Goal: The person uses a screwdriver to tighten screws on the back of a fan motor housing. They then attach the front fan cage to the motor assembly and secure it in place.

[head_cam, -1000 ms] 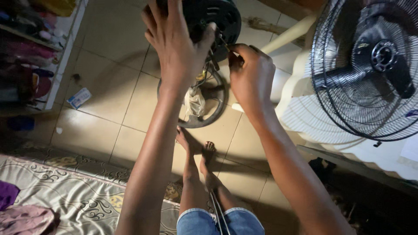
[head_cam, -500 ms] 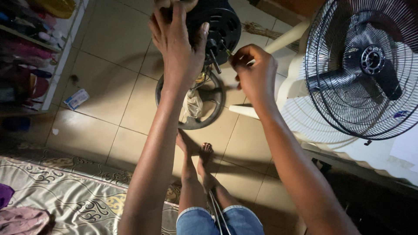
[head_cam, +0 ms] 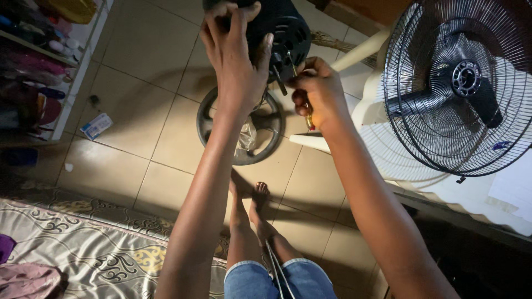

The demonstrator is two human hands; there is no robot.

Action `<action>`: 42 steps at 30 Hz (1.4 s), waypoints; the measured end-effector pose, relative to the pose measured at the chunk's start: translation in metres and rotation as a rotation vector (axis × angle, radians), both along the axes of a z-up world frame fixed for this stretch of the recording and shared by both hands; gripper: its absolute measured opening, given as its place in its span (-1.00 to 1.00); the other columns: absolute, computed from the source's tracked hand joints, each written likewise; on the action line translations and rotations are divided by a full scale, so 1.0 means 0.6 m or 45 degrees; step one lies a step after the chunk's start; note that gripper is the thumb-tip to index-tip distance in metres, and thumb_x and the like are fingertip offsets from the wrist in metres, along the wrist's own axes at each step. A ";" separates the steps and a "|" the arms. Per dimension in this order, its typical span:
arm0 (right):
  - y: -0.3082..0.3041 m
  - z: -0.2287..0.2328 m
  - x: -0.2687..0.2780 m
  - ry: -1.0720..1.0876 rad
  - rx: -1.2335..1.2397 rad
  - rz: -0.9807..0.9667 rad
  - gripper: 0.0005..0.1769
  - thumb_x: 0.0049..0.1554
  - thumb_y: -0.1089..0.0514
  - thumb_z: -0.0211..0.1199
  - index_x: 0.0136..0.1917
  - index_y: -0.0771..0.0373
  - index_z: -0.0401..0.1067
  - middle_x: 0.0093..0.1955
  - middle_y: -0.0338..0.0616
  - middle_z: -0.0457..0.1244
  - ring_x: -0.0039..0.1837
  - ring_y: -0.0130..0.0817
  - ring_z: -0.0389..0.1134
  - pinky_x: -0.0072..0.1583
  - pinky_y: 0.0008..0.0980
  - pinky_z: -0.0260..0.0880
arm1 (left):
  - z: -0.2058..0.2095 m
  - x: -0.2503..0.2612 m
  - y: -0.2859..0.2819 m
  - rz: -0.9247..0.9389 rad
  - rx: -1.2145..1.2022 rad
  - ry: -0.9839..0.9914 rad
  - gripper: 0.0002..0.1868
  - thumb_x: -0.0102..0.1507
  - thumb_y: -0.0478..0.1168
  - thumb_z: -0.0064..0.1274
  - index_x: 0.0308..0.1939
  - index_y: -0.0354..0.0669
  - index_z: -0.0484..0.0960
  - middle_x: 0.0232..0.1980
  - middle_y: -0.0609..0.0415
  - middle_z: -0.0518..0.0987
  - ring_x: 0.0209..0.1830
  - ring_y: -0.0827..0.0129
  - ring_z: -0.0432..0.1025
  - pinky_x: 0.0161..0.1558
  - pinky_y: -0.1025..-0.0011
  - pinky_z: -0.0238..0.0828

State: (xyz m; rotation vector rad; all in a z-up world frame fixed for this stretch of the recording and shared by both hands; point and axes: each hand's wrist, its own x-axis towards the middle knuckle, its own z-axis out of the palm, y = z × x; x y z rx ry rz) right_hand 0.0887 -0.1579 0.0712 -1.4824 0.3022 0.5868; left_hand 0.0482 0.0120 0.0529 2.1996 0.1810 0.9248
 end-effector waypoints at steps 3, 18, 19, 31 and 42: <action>0.002 0.017 -0.012 -0.516 -0.489 0.172 -0.82 0.05 0.38 0.35 -0.08 0.23 0.46 -0.23 -0.19 0.37 -0.42 -0.39 0.38 -0.49 -0.37 0.31 | 0.002 -0.005 -0.001 -0.007 -0.004 0.027 -0.49 0.35 -0.23 0.31 0.32 0.02 0.43 0.36 -0.08 0.24 0.40 -0.10 0.10 0.43 -0.10 0.08; -0.003 0.026 -0.030 -1.683 -1.145 0.329 -0.82 0.00 0.45 0.36 -0.12 0.30 0.50 -0.16 0.03 0.36 -0.18 0.06 0.38 -0.15 -0.06 0.33 | 0.003 -0.005 -0.011 0.038 -0.051 0.026 -0.41 0.28 -0.22 0.35 0.32 0.08 0.40 0.37 -0.06 0.19 0.43 -0.11 0.09 0.41 -0.09 0.12; -0.003 0.027 -0.027 -1.698 -1.153 0.343 -0.83 0.01 0.46 0.35 -0.12 0.30 0.50 -0.15 0.03 0.35 -0.17 0.06 0.37 -0.15 -0.07 0.33 | 0.004 -0.004 -0.010 0.036 -0.048 0.028 -0.41 0.29 -0.22 0.35 0.32 0.08 0.40 0.37 -0.05 0.19 0.43 -0.12 0.09 0.41 -0.09 0.12; -0.020 -0.003 0.022 -0.118 -0.019 0.090 -0.91 0.10 0.30 0.35 -0.10 0.34 0.49 -0.30 0.09 0.38 -0.42 -0.14 0.42 -0.41 -0.13 0.43 | 0.001 0.004 -0.018 0.078 -0.002 0.047 -0.33 0.26 -0.19 0.41 0.35 0.09 0.36 0.39 -0.09 0.17 0.43 -0.14 0.09 0.37 -0.13 0.15; -0.054 -0.001 -0.008 -0.146 0.300 0.186 -0.59 0.02 0.36 0.30 0.17 0.45 0.57 -0.16 -0.21 0.31 -0.24 -0.49 0.31 -0.18 -0.49 0.32 | 0.005 0.009 -0.049 0.278 0.117 0.181 0.05 -0.06 -0.12 0.57 0.38 0.03 0.22 0.39 -0.07 0.16 0.46 -0.14 0.09 0.18 -0.08 0.19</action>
